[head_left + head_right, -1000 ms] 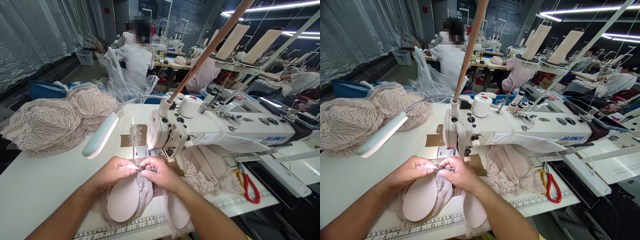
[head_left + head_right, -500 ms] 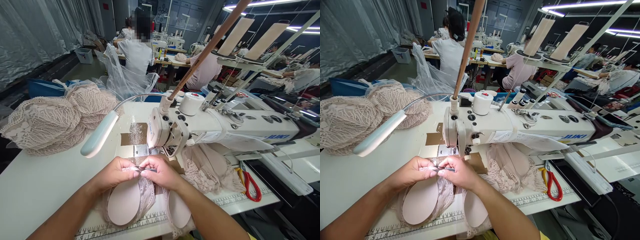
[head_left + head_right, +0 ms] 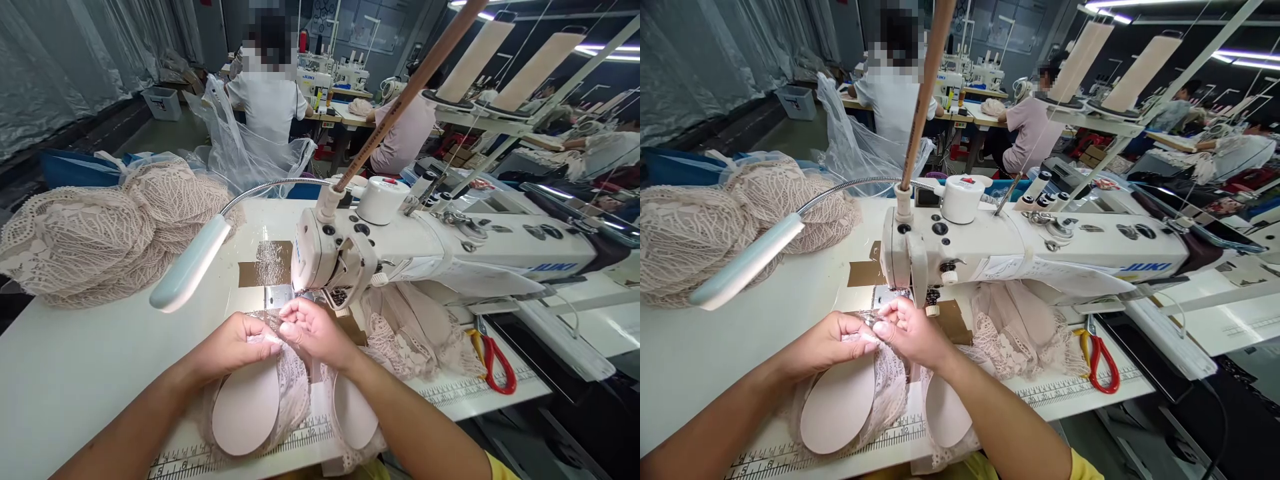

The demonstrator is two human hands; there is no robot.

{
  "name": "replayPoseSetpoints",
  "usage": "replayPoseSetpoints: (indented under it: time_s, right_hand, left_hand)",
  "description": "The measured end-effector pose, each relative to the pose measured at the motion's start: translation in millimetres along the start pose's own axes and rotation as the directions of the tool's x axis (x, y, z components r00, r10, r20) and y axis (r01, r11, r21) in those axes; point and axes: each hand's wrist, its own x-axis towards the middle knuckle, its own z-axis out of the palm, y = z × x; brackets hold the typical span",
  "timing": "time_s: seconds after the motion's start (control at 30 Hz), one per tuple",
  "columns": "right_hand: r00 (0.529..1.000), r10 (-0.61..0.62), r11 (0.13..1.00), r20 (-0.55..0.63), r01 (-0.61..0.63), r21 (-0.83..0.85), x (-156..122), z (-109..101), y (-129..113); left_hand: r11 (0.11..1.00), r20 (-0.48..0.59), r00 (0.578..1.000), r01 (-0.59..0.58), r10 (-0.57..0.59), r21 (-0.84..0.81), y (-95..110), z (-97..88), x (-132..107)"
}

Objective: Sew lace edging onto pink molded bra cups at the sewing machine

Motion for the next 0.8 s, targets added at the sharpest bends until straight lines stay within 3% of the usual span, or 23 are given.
replayPoseSetpoints:
  time_s: [0.07,0.17,0.3,0.47,0.63,0.7,0.8]
  right_hand:
    - [0.996,0.05,0.994,0.07,-0.057,0.097,1.1,2.9,-0.4]
    - [0.986,0.082,0.995,0.147,-0.09,0.045,1.4,6.8,-3.6]
    - [0.995,0.067,0.995,0.076,-0.061,-0.081,-1.0,4.8,-6.3]
    - [0.994,0.096,0.991,0.051,-0.091,-0.1,-3.2,2.0,-4.2]
    - [0.994,0.11,0.989,0.023,-0.107,-0.1,-2.6,3.0,-2.7]
    - [0.993,0.117,0.989,0.012,-0.116,-0.093,-2.3,2.3,-3.2]
    - [0.99,0.141,0.987,-0.015,-0.142,-0.074,-2.1,1.0,-4.4]
  left_hand:
    - [1.0,0.008,1.0,0.0,0.0,-0.015,0.9,-0.4,0.4]
    - [1.0,0.052,0.999,0.01,-0.009,-0.022,2.6,-7.6,-1.8]
    - [0.992,0.074,0.996,0.039,-0.048,0.121,5.0,-28.3,-11.2]
    - [0.981,0.056,0.997,0.042,-0.054,0.191,6.3,-44.1,-19.7]
    - [0.974,-0.051,0.998,0.054,-0.044,0.219,10.5,-43.4,-22.8]
    - [0.969,-0.147,0.989,0.05,-0.014,0.244,14.6,-43.2,-26.9]
    - [0.944,-0.329,0.942,0.047,0.067,0.326,20.9,-41.1,-34.6]
